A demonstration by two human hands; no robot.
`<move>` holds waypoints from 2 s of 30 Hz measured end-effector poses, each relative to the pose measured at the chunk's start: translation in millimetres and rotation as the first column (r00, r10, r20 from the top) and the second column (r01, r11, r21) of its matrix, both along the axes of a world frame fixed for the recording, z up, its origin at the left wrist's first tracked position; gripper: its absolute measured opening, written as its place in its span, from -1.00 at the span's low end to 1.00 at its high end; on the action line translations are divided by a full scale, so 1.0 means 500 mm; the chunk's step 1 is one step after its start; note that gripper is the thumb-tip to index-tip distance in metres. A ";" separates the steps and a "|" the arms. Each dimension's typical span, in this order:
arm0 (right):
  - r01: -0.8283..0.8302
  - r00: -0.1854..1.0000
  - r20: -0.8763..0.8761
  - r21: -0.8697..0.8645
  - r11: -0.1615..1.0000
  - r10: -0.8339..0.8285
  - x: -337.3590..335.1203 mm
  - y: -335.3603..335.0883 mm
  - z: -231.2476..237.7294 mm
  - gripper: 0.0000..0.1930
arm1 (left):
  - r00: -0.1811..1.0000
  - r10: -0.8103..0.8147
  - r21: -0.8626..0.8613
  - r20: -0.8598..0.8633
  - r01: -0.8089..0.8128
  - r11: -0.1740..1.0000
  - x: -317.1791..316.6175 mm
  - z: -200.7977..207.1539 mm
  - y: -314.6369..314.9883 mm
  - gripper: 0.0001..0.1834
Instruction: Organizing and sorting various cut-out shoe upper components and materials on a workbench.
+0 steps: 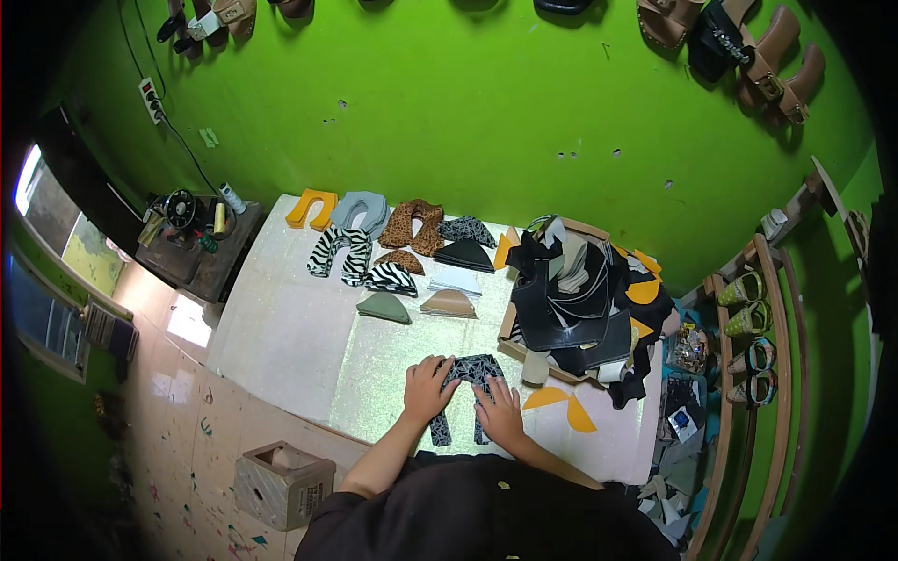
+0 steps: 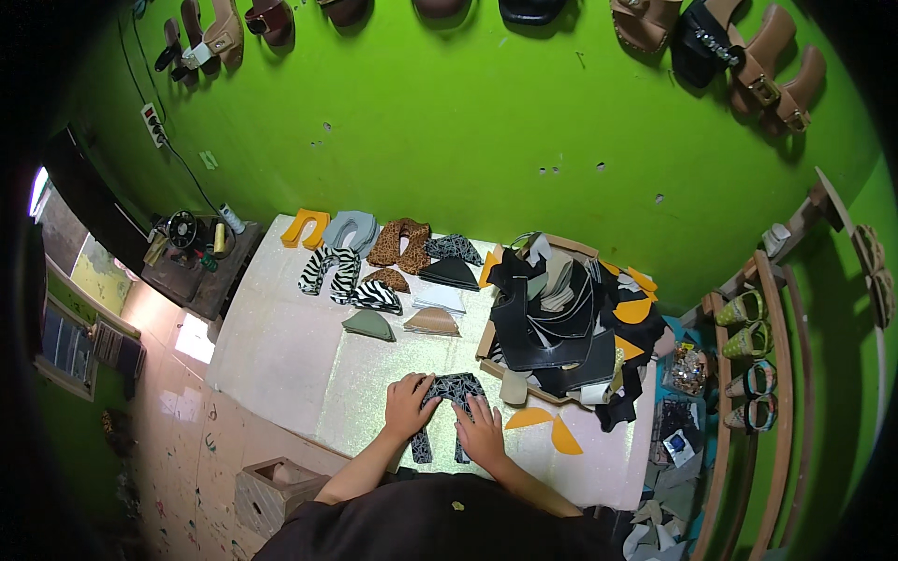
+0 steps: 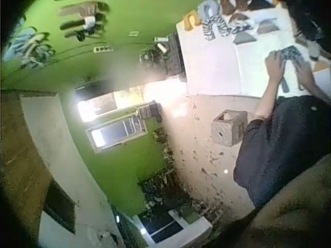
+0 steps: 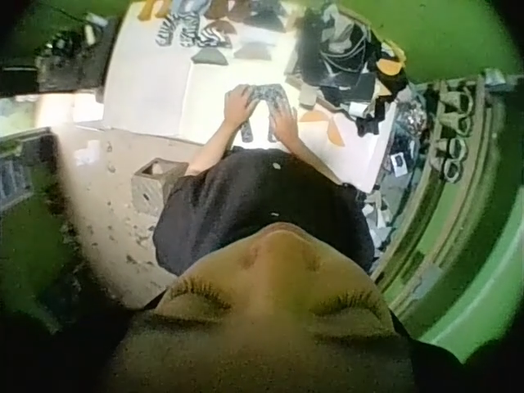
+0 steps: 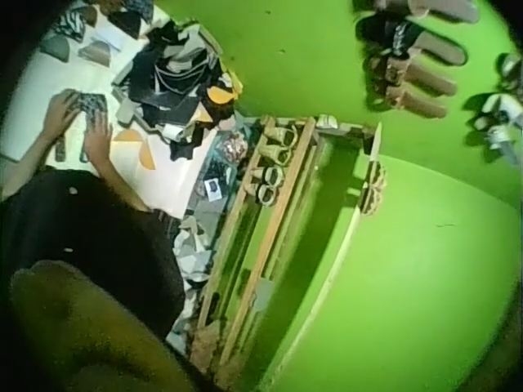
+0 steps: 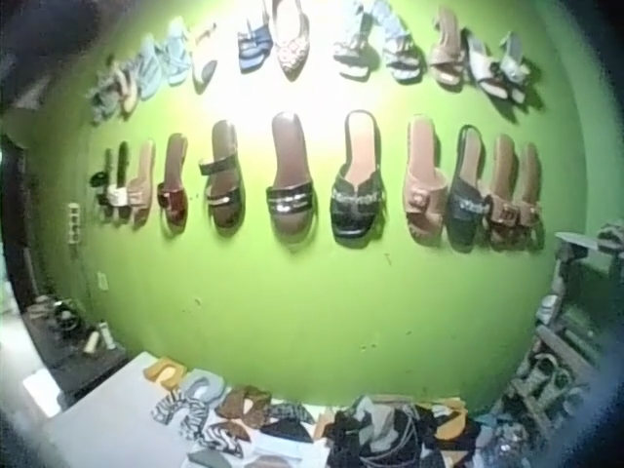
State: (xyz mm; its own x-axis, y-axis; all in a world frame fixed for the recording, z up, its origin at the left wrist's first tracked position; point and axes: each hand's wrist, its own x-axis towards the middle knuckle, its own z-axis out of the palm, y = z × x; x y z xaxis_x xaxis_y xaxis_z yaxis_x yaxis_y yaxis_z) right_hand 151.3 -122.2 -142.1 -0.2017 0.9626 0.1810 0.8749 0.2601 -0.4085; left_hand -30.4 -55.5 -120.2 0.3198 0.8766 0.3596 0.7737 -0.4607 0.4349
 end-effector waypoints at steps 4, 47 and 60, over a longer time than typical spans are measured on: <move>0.010 0.992 0.125 -0.004 1.000 -0.010 -0.004 0.006 0.020 -0.55 | 0.996 0.004 -0.046 -0.087 -0.008 0.999 0.004 0.004 0.008 -0.53; 0.379 0.887 -0.070 -0.456 0.805 -0.457 0.017 0.023 0.020 -0.50 | 0.868 0.428 -0.669 0.253 -0.162 0.725 -0.063 -0.067 -0.042 -0.54; 0.384 0.875 -0.091 -0.467 0.796 -0.476 -0.007 -0.016 0.055 -0.53 | 0.860 0.471 -0.669 0.195 -0.234 0.705 -0.061 -0.029 -0.069 -0.46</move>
State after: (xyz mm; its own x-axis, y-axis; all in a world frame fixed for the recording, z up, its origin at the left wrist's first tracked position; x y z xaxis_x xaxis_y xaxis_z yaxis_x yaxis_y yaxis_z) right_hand 148.0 -130.2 -114.6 0.2469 0.9301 -0.2720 0.7450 -0.3617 -0.5605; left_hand -60.8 -90.1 -134.9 -0.0928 0.9593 -0.2667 0.5768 0.2701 0.7709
